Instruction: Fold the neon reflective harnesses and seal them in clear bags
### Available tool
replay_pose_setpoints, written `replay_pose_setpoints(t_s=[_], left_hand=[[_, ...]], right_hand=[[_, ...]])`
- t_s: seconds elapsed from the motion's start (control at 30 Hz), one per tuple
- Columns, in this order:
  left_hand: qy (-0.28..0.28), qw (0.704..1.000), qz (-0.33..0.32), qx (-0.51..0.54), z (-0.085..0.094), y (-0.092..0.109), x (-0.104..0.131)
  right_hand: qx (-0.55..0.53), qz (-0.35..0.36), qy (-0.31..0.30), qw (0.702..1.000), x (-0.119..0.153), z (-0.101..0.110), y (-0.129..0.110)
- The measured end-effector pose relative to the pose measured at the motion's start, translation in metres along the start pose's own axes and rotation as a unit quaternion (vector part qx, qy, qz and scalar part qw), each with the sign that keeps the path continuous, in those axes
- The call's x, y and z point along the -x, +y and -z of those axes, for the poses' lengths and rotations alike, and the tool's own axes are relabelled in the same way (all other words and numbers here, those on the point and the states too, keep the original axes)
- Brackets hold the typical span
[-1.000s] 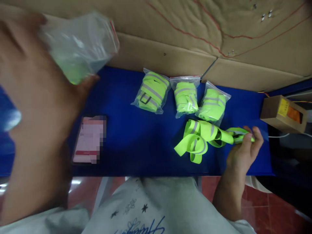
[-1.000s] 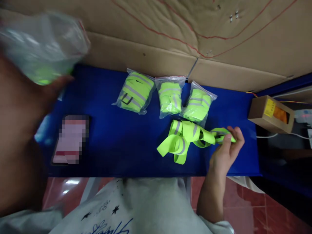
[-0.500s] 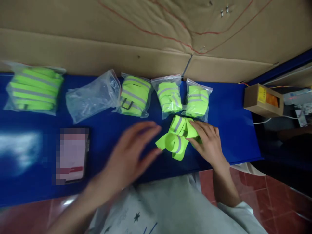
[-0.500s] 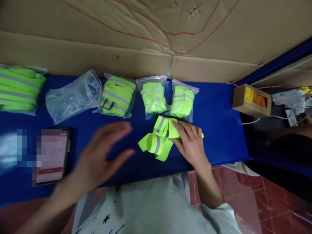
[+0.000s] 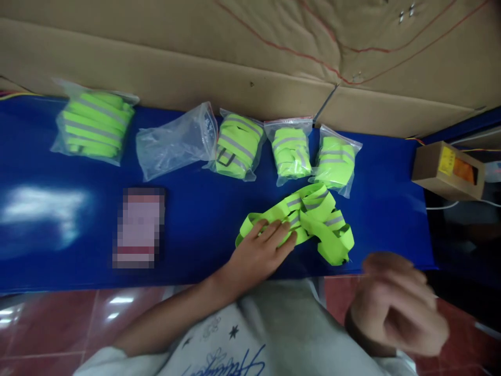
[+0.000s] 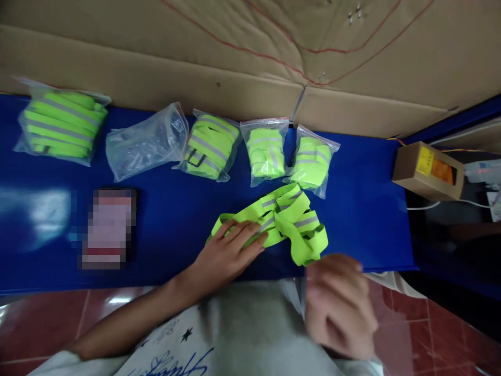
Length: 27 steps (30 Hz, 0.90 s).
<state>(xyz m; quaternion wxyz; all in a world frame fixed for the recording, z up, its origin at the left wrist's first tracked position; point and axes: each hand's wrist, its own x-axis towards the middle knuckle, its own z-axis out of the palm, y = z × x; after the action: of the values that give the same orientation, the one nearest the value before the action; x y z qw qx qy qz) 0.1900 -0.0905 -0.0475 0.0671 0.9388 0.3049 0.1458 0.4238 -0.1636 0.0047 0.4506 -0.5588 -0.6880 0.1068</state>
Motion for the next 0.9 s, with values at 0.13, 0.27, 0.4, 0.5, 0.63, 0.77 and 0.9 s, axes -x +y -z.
replay_pose_setpoints(t_s=[0.13, 0.27, 0.4, 0.5, 0.63, 0.77, 0.9], left_hand=[[-0.067, 0.997, 0.037, -0.01, -0.012, 0.001, 0.001], [-0.102, 0.994, 0.032, 0.036, -0.012, -0.012, 0.02], [-0.113, 0.992, 0.022, 0.059, -0.001, -0.024, 0.04], [-0.134, 0.99, 0.023, 0.043, 0.013, -0.031, 0.053], [-0.135, 0.988, 0.075, -0.028, 0.035, -0.031, 0.056], [-0.036, 0.995, 0.085, -0.035, 0.038, -0.01, 0.025], [-0.032, 0.996, 0.075, 0.023, 0.007, 0.008, -0.001]], right_hand=[[0.045, 0.137, -0.279, 0.949, -0.006, -0.021, -0.011], [0.261, 0.036, -0.271, 0.926, -0.011, -0.036, 0.018], [0.288, -0.08, -0.158, 0.941, -0.005, -0.016, 0.041], [0.242, -0.177, -0.095, 0.949, -0.004, 0.011, 0.054], [0.306, -0.193, 0.027, 0.932, -0.008, 0.031, 0.055], [0.243, -0.085, -0.032, 0.966, -0.006, 0.008, 0.031], [0.261, -0.011, -0.251, 0.932, -0.006, -0.021, 0.031]])
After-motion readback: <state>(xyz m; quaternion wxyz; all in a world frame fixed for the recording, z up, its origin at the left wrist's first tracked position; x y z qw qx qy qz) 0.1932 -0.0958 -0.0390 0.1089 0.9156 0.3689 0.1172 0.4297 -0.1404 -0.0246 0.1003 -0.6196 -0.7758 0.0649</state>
